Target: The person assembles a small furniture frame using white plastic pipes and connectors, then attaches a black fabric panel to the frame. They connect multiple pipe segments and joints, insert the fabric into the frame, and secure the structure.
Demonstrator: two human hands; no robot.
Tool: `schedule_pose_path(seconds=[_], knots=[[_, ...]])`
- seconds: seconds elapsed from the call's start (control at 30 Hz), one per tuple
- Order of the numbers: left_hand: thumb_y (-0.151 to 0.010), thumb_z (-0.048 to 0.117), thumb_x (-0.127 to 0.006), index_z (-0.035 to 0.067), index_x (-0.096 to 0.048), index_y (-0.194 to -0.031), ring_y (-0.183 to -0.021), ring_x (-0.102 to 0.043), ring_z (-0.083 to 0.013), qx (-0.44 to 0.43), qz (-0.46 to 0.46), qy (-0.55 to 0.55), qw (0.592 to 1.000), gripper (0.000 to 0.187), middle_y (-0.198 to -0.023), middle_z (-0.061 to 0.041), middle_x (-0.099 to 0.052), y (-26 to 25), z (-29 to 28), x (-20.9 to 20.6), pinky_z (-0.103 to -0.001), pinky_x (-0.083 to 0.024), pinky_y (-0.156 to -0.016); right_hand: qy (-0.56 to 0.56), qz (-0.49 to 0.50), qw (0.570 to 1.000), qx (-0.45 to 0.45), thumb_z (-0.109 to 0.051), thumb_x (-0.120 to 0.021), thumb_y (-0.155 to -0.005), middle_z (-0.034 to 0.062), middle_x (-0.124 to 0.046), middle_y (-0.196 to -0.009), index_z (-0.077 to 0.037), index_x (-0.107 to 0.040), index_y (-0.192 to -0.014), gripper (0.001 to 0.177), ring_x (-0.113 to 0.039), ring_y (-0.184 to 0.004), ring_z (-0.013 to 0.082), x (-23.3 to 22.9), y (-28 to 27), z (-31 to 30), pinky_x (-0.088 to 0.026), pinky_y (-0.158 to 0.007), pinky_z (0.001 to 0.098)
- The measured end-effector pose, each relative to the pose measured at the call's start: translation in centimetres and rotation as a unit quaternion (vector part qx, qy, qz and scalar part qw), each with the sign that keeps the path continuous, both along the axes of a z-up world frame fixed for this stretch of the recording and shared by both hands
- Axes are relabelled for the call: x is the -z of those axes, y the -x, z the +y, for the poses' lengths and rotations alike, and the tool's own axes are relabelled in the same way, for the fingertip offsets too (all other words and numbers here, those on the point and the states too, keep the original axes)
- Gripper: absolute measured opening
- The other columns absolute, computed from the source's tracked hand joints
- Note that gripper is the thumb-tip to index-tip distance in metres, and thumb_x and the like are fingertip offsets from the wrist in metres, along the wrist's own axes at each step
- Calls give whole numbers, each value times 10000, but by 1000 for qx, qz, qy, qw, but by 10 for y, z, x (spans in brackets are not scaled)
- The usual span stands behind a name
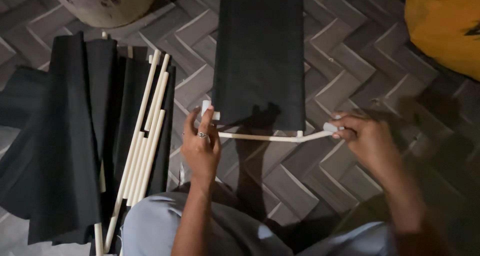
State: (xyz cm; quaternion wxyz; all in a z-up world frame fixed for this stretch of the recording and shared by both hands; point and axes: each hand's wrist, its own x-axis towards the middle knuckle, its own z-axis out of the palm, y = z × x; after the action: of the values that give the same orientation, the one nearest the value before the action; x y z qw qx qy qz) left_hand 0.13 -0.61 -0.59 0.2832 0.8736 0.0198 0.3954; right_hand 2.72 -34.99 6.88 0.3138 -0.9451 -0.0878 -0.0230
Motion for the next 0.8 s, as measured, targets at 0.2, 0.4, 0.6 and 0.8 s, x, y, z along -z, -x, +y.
schedule_pose_path(seconds=[0.2, 0.4, 0.6, 0.8], knots=[[-957, 61, -701, 150, -445, -1503, -973, -656, -335, 0, -54, 102, 993, 609, -1431, -219, -521, 13, -14, 12, -374, -565, -759, -212, 105, 971, 19, -4, -778, -745, -11, -708, -1303, -140, -574, -1408, 708, -712, -1076, 154, 36, -6, -26, -591, -919, 311], [-998, 127, -670, 92, -641, -1193, -789, -641, -240, 6, 71, 217, 974, 200, -1107, -126, -657, 15, -28, 44, -352, -521, -685, -143, 165, 975, -46, -99, -795, -838, 45, -814, -1034, -100, -766, -1147, 310, -745, -966, 151, 75, -29, -28, -571, -853, 332], [-911, 397, -693, 120, -596, -1315, -991, -702, -391, 121, 430, 30, 894, 500, -1253, -208, -647, 14, -63, 104, -510, -569, -819, -43, 201, 978, -24, -214, -798, -842, 32, -823, -906, -161, -815, -1036, 202, -747, -805, 157, 69, -29, -3, -565, -727, 371], [-892, 411, -710, 130, -289, -1520, -935, -694, -407, 195, 452, 31, 870, 806, -1233, -248, -559, 39, -114, 114, -479, -590, -791, 25, 267, 963, 36, -314, -798, -866, 63, -805, -895, -155, -789, -1108, 290, -777, -758, 184, 65, 21, 65, -596, -661, 359]])
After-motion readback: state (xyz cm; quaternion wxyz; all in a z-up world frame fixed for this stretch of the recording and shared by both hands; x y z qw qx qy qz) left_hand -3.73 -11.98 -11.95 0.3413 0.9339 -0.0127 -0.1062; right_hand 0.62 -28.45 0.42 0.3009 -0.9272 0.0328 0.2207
